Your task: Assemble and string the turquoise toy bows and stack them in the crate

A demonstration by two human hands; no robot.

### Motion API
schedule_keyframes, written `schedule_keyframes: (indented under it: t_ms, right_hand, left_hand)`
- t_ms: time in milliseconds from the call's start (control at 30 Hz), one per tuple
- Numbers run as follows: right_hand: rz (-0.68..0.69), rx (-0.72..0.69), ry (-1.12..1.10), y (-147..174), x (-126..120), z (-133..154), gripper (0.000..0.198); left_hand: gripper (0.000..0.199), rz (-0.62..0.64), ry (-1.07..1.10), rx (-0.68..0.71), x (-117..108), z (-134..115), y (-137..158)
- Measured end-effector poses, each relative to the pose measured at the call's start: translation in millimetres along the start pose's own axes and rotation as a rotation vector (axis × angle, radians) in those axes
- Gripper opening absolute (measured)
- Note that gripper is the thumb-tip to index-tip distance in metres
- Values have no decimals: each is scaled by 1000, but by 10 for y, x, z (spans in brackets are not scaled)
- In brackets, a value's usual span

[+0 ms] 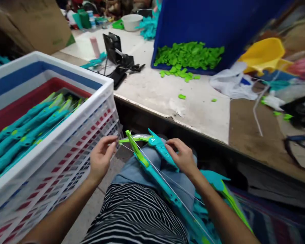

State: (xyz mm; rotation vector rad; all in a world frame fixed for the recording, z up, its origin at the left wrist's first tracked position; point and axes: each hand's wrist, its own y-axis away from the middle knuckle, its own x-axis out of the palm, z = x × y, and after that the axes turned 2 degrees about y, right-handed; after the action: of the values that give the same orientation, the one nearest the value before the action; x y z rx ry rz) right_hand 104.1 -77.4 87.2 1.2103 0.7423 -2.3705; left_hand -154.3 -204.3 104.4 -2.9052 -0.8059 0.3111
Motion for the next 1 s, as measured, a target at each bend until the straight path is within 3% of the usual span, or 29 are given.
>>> schedule_keyframes:
  t_ms: [67,133,233,333,433,533,633,700,767,833,933,1000]
  right_hand:
    - [89,44,213,360,-80,-303,31]
    - [208,84,416,645,-32,-451,44]
    - [264,151,621,843,178,-395,52]
    - [228,203,694,846,333,-263,44]
    - [235,248,620,762,267,-293,43]
    - [357,322,362,604,5,-462,42]
    - [677,357,-93,407,-256,-609,37]
    - [958,392,-425,284,-325,-655,42]
    - [1132,502,-597,173,-312,-688,46]
    - [1053,659,-537,77,-277,-748,40]
    - [605,780,-303,9,-326,-901,27]
    - [352,743,-243,75,-450,-990,24]
  left_hand:
    - [16,96,-139,168,36,99,281]
    - [20,381,-285,445,237,210,513]
    - [32,680,-494,798,786,375,693]
    - [26,821,-680,937,1265,515,734]
    - [23,908,-722,1002,1335,561,769]
    - [27,898,-689,1047,1096,459,778]
    - [40,928,-729,935,921,269,634]
    - [55,984,-785,788,953,162,462]
    - [65,1036,-866,642,1079,99,288]
    - [64,1059,-977,518,1241,73,152]
    - [58,1065,-1144,458,1470,63,23]
    - [52,1105,-1209,545,1616,73,-49]
